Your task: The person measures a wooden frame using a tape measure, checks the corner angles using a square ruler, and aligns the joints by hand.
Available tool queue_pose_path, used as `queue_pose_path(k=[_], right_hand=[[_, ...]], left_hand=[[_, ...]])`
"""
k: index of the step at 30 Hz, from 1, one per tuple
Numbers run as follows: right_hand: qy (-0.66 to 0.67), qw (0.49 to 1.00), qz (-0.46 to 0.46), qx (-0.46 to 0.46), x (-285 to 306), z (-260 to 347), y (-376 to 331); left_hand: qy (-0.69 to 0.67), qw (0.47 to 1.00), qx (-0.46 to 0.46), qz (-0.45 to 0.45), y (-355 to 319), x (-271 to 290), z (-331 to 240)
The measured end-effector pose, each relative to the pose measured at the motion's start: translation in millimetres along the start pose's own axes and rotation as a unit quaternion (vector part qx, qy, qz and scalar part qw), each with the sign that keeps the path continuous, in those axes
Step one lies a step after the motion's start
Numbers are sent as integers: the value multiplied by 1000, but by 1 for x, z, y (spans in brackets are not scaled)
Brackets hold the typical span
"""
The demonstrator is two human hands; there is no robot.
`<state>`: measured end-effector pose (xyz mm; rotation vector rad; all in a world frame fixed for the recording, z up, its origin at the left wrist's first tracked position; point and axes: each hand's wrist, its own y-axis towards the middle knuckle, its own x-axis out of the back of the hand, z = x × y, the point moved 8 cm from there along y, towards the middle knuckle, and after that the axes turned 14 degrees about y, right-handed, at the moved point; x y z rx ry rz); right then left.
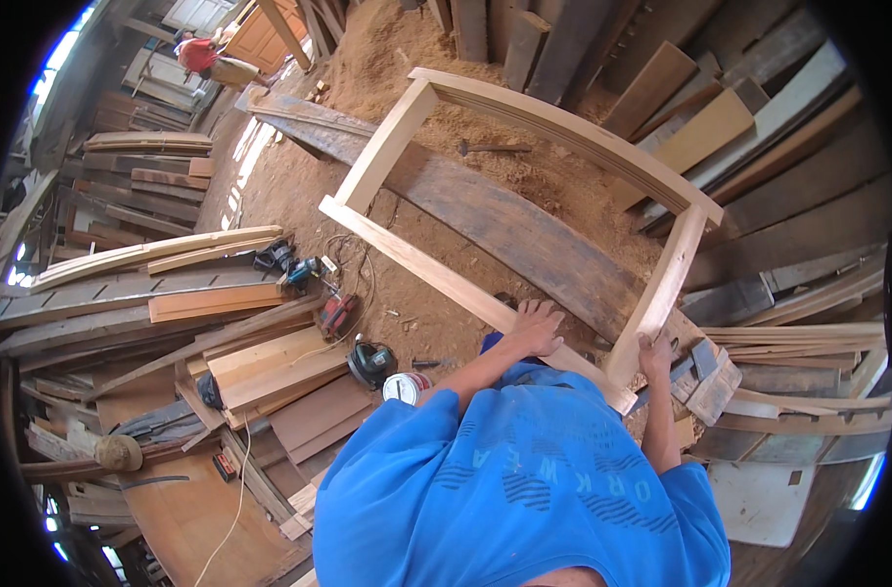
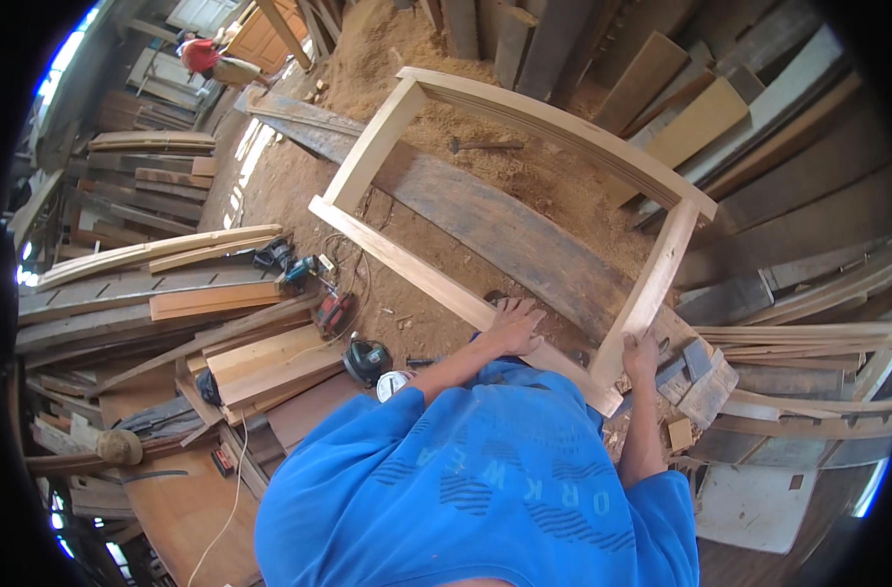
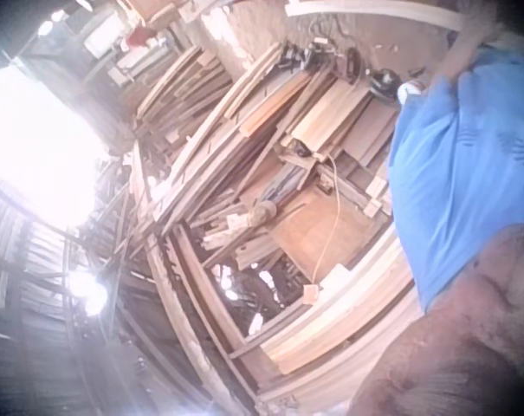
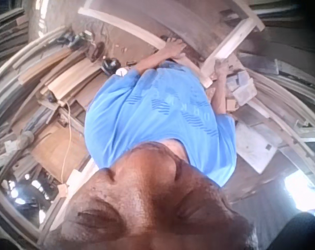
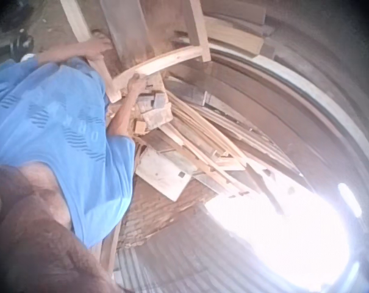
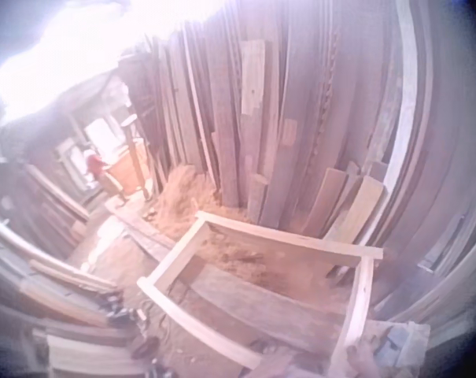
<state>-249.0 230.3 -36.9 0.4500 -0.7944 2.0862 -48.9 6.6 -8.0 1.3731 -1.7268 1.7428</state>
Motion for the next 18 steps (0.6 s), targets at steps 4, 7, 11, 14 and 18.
queue_pose_path(k=[4, 7, 11, 14, 18], right_hand=[[19, 999, 1, -45, -4, 1, 1], [-39, 995, -89, -9, -7, -24, 9], [-244, 964, -96, -52, -25, -21, 4], [-205, 963, -162, -61, -33, -23, -16], [-198, 938, -105, -263, -40, 48, -58]], left_hand=[[-17, 980, 106, -169, -22, 19, 61], [-95, 926, 278, -237, -47, 55, 137], [-99, 832, 441, -320, -90, 73, 283], [-102, 793, 531, -281, -108, 75, 403], [-211, 688, 636, -279, -120, 51, 570]])
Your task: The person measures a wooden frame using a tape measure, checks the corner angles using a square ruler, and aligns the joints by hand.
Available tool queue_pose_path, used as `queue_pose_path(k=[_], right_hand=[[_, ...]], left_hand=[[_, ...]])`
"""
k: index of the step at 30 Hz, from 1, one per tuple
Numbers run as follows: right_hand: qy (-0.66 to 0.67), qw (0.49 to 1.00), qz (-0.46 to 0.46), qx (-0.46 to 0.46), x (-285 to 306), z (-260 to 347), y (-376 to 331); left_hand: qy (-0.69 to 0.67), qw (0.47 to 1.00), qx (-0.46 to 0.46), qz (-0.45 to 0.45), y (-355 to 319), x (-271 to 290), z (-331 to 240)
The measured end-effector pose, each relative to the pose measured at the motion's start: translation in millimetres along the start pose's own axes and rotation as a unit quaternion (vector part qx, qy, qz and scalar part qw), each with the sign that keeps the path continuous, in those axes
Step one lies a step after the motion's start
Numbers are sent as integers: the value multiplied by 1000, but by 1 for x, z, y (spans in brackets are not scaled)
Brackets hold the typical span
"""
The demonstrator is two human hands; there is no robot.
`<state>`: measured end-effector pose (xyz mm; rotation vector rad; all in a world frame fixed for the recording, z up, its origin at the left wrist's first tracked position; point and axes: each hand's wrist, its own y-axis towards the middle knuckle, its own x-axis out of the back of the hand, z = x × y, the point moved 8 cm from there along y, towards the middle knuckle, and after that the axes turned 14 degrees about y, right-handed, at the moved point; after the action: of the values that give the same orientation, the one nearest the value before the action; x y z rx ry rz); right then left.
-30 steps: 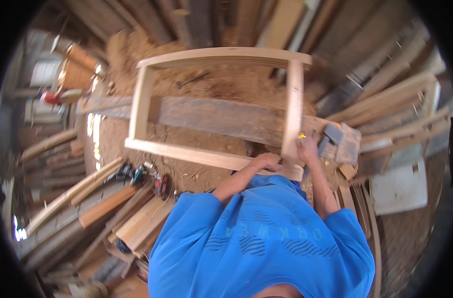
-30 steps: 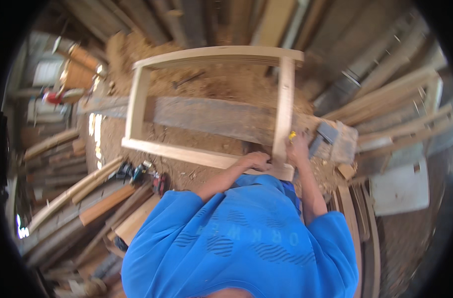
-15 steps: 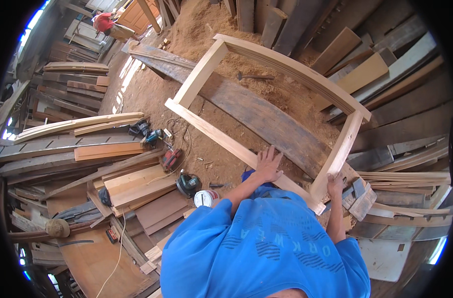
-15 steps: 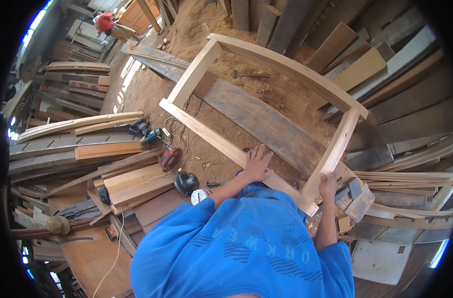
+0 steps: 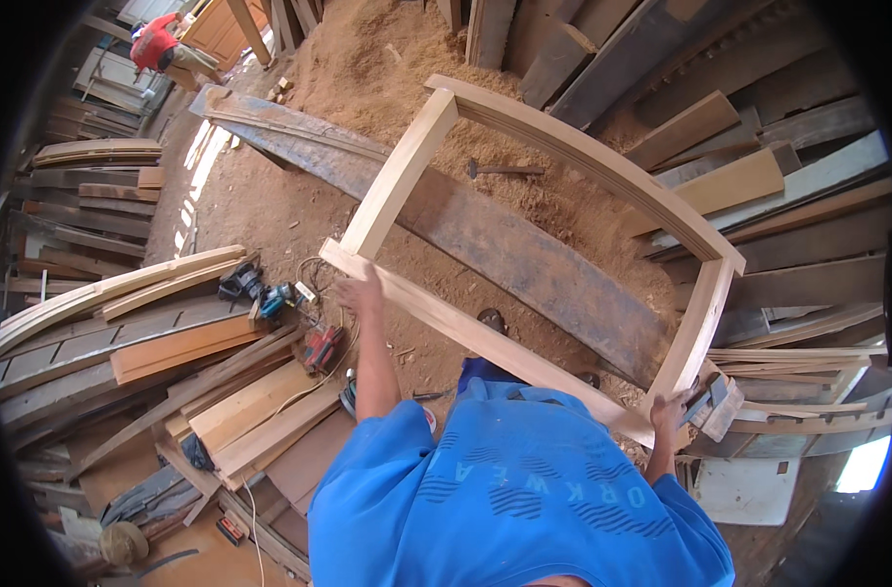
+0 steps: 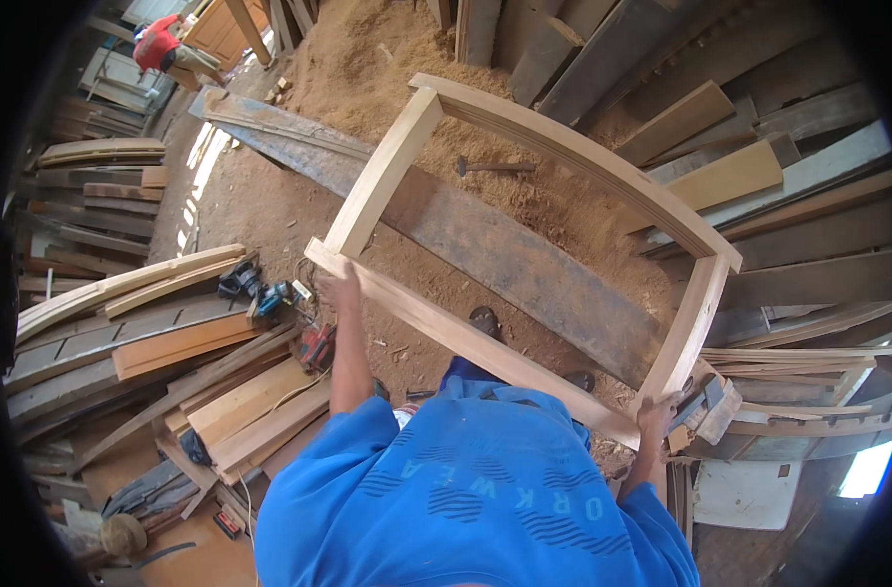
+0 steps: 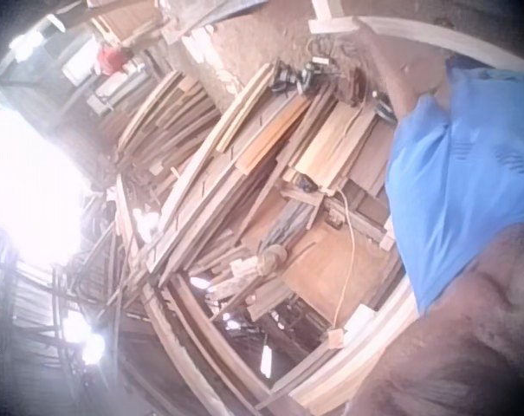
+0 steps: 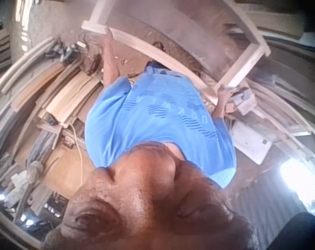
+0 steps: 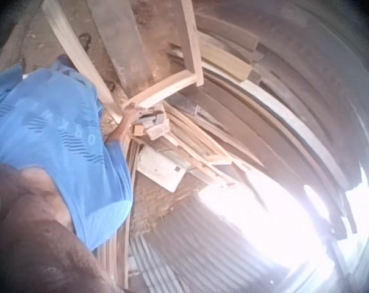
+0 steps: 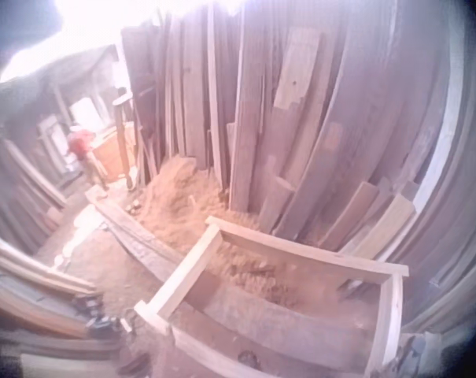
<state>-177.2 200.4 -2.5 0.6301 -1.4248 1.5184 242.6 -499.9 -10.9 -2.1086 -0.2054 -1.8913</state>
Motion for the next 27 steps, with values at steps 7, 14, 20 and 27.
queue_pose_path(k=[7, 14, 20, 27], right_hand=[[-24, 999, -6, -47, -7, -18, 25], [-5, 999, -9, -39, -27, -36, 51], [1, 999, 37, -29, -36, -48, 67], [-8, 998, 33, -49, -27, -29, 56]], left_hand=[[-400, 909, -28, 111, 93, -58, -2], [-353, 933, -50, 45, 118, -77, 24], [-439, 893, -27, 90, 102, -76, 21], [-435, 890, -56, 125, 107, -75, 25]])
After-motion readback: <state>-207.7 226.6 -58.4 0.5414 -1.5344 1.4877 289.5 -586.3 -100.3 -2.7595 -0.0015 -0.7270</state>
